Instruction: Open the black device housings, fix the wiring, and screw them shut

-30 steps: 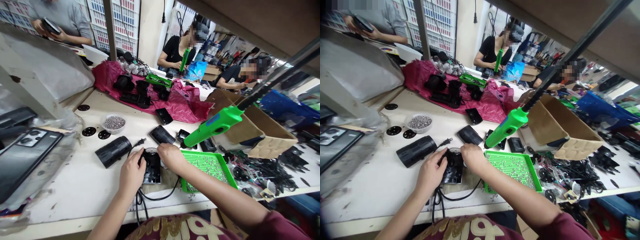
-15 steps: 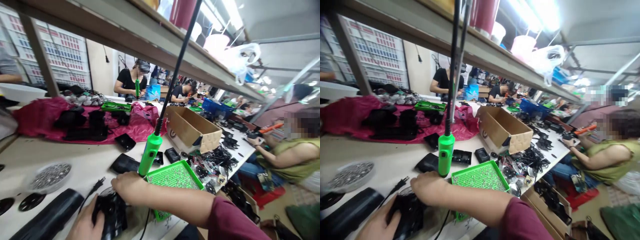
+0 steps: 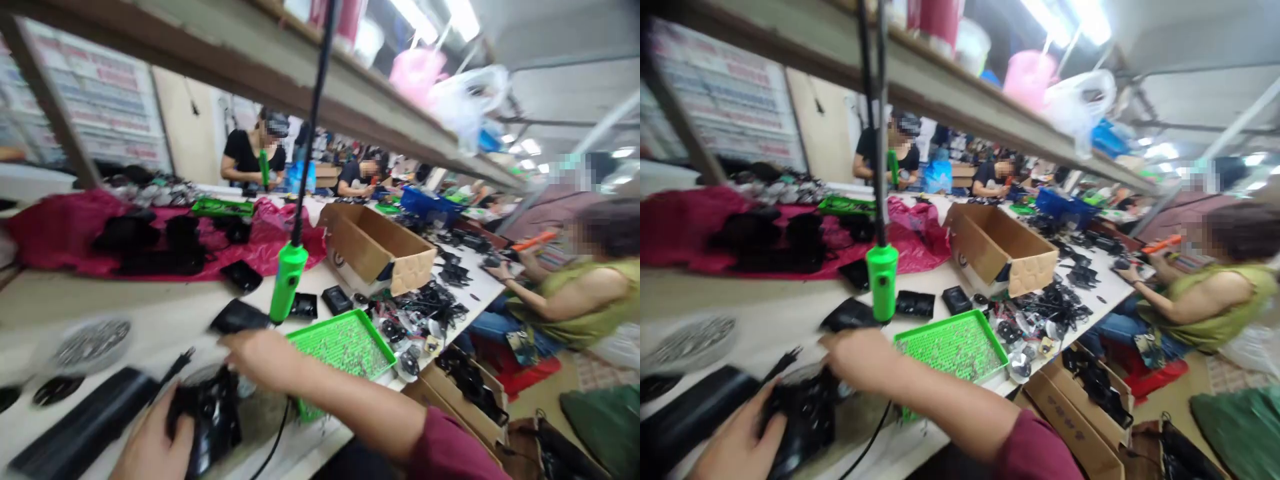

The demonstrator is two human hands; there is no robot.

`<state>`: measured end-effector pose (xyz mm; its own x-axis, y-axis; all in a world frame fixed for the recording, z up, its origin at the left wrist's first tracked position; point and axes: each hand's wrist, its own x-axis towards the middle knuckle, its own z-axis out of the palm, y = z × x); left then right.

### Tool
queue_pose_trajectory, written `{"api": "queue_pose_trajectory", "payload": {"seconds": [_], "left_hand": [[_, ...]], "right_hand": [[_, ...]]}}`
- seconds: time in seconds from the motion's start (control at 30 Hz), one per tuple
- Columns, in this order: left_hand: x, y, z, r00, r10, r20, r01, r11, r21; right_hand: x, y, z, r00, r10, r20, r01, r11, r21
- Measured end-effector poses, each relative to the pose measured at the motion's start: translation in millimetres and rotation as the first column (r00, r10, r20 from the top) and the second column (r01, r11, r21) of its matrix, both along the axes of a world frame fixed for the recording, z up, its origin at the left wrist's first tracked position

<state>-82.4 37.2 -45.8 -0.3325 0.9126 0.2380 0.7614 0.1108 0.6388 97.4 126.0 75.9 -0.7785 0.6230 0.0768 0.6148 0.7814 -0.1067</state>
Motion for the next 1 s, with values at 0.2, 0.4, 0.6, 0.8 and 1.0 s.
{"api": "queue_pose_trajectory", "payload": {"seconds": [0.2, 0.4, 0.6, 0.8, 1.0], "left_hand": [[29.8, -42.4, 48.9, 0.978, 0.2, 0.056, -0.183, 0.957, -0.227], [36.5, -48.3, 52.5, 0.972, 0.205, 0.118, -0.182, 0.967, -0.179], [37.8, -52.5, 47.4, 0.984, 0.135, 0.115, -0.135, 0.991, -0.01], [39.9, -59.0, 41.9, 0.976, 0.138, 0.167, -0.143, 0.99, 0.016], [34.6, -80.8, 34.1, 0.999, -0.023, 0.031, 0.02, 0.996, 0.087]], "right_hand": [[63.7, -15.5, 6.8, 0.981, -0.151, -0.118, 0.142, 0.987, -0.078], [54.0, -37.5, -3.4, 0.985, -0.145, -0.092, 0.135, 0.986, -0.102], [31.8, -52.5, -6.5, 0.983, -0.18, -0.035, 0.175, 0.978, -0.115], [24.8, -60.2, -21.6, 0.949, -0.313, 0.037, 0.315, 0.94, -0.132], [27.9, -59.0, -22.3, 0.948, -0.304, 0.096, 0.315, 0.938, -0.145]]}}
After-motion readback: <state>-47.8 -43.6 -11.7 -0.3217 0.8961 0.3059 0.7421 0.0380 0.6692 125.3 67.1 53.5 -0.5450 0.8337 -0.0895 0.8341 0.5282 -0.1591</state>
